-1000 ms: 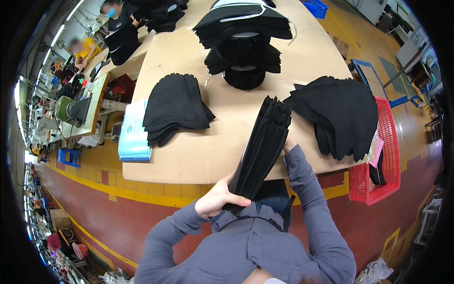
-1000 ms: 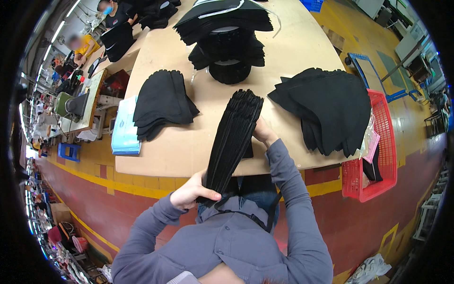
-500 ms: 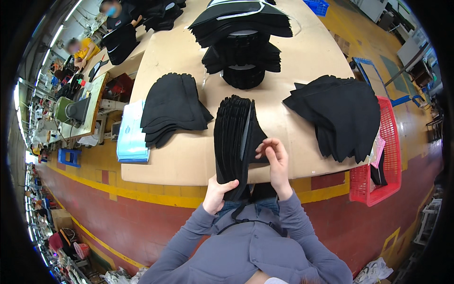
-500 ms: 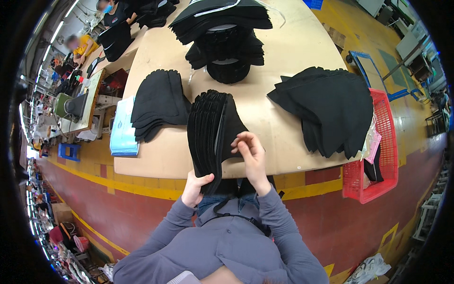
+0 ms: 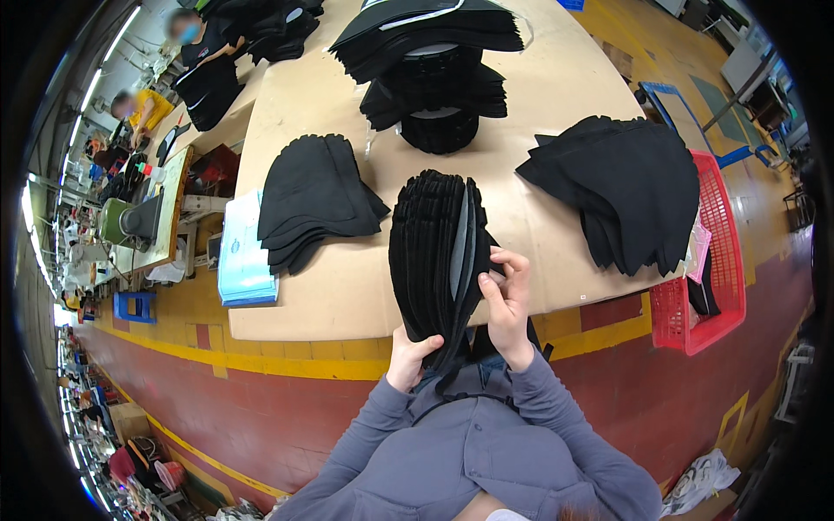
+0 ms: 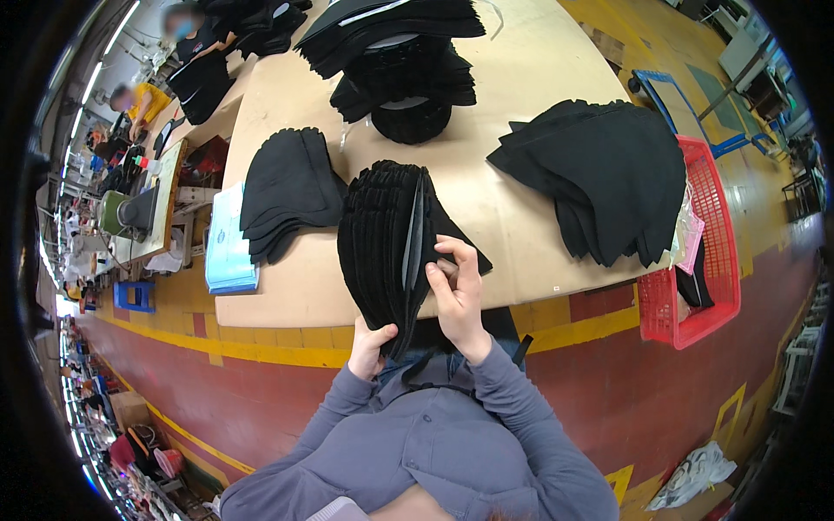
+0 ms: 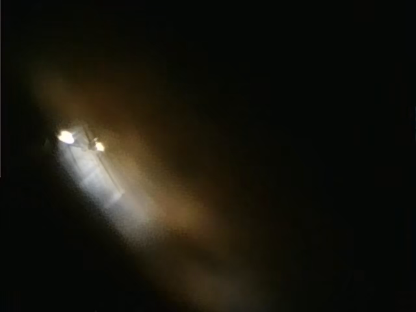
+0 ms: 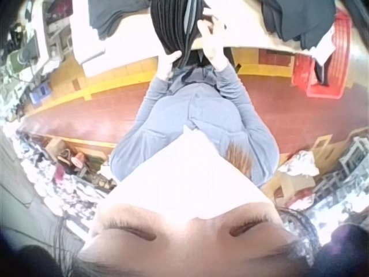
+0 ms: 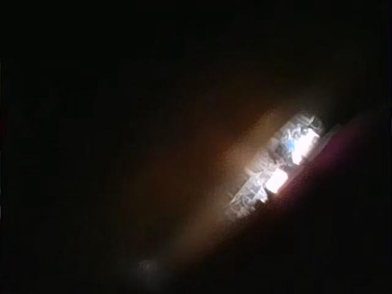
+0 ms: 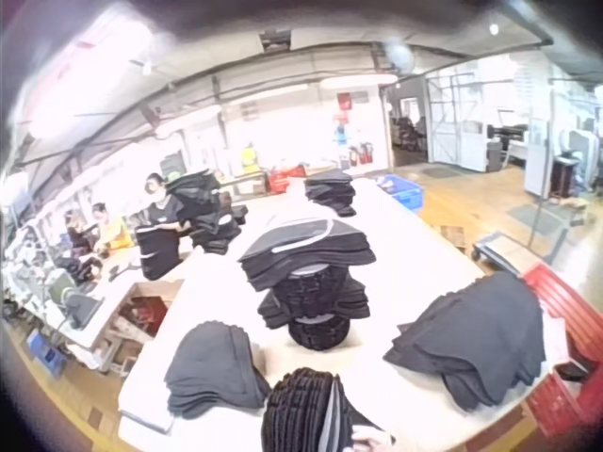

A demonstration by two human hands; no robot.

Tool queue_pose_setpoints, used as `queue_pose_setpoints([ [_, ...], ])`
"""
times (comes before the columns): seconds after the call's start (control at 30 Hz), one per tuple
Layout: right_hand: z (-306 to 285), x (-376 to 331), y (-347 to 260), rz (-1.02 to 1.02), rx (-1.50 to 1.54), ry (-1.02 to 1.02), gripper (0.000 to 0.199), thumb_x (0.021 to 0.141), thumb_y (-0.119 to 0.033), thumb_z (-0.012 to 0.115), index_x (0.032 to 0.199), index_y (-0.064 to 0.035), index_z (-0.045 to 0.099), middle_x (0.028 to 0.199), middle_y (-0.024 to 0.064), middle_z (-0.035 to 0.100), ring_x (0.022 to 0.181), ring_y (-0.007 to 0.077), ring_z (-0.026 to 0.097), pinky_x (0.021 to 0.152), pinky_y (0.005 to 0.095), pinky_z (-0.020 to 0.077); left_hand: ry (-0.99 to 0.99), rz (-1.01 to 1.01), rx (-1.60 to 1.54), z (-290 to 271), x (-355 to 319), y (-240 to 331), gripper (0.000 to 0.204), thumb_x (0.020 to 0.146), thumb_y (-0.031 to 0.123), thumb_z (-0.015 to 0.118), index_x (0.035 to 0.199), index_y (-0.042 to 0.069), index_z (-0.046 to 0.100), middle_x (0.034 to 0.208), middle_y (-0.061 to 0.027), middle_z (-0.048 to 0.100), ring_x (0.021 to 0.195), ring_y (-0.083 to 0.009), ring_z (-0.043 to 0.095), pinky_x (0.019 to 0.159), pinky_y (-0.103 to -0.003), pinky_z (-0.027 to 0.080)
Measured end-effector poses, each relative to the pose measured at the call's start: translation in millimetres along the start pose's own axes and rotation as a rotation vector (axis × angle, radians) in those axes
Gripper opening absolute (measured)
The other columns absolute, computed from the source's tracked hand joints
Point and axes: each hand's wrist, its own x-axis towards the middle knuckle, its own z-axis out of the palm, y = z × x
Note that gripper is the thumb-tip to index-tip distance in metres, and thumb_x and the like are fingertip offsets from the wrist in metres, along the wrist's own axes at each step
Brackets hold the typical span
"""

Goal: The person repeatedly picks up stacks of black fabric parts, aligns them, and ties them with white plastic straps. The person places the tied bundles on the table and continues the process with additional stacks.

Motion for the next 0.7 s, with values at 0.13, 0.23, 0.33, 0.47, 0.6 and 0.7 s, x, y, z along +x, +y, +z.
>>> queue_pose_setpoints([
  [0.13,10,-4,-1,-0.021,0.128,0.033,0.046,0.097,-0.001,0.056,0.133,-0.0162,0.033,0.133,0.0137,0.045,0.096,0.0124,0.052,0.086,0.0255,0.0432,-0.012,0.05,0.0,-1,-1,-3,0.054,0.076,0.01,0.081,0.121,-0.006,0.057,0.111,-0.0121,0.068,0.099,-0.02,0.065,0.089,-0.032,0.052],
  [0.23,9,-3,-3,-0.035,0.235,-0.03,0.049,0.096,0.001,0.054,0.135,-0.016,0.03,0.134,0.0147,0.045,0.098,0.0147,0.052,0.088,0.0269,0.0431,-0.016,0.076,-0.003,0,-1,-4,0.056,0.075,0.012,0.082,0.121,-0.006,0.057,0.111,-0.0123,0.068,0.099,-0.0202,0.066,0.089,-0.033,0.052],
  [0.33,10,-6,6,-0.12,0.132,0.141,0.038,0.094,0.003,0.054,0.128,-0.0098,0.041,0.13,0.0128,0.047,0.098,0.0144,0.053,0.087,0.0253,0.0425,-0.02,0.055,-0.016,-2,-1,-7,0.058,0.074,0.013,0.084,0.122,-0.006,0.057,0.112,-0.0122,0.068,0.1,-0.0203,0.065,0.09,-0.033,0.052],
  [0.47,5,4,-31,0.013,-0.266,0.09,0.009,0.088,-0.006,0.064,0.096,-0.0011,0.063,0.117,0.0127,0.054,0.086,0.0114,0.056,0.068,0.0231,0.0446,-0.013,0.024,-0.029,-4,-4,-7,0.06,0.073,0.014,0.085,0.122,-0.006,0.056,0.113,-0.012,0.067,0.102,-0.0202,0.065,0.092,-0.033,0.051],
  [0.6,2,-6,-25,0.005,-0.319,0.097,0.02,0.084,-0.007,0.067,0.102,-0.0027,0.059,0.121,0.013,0.054,0.086,0.0116,0.056,0.066,0.0235,0.0437,0.011,0.062,0.01,-1,-9,-10,0.063,0.072,0.014,0.086,0.123,-0.006,0.056,0.114,-0.0115,0.067,0.103,-0.0194,0.064,0.093,-0.032,0.05],
  [0.7,5,-6,-24,-0.162,-0.518,0.226,0.027,0.084,-0.004,0.063,0.109,-0.0045,0.053,0.125,0.0145,0.054,0.102,0.0197,0.058,0.088,0.0351,0.0423,0.01,0.045,0.016,-5,-9,-16,0.064,0.07,0.013,0.088,0.123,-0.006,0.056,0.115,-0.0108,0.066,0.103,-0.0187,0.063,0.093,-0.032,0.049],
])
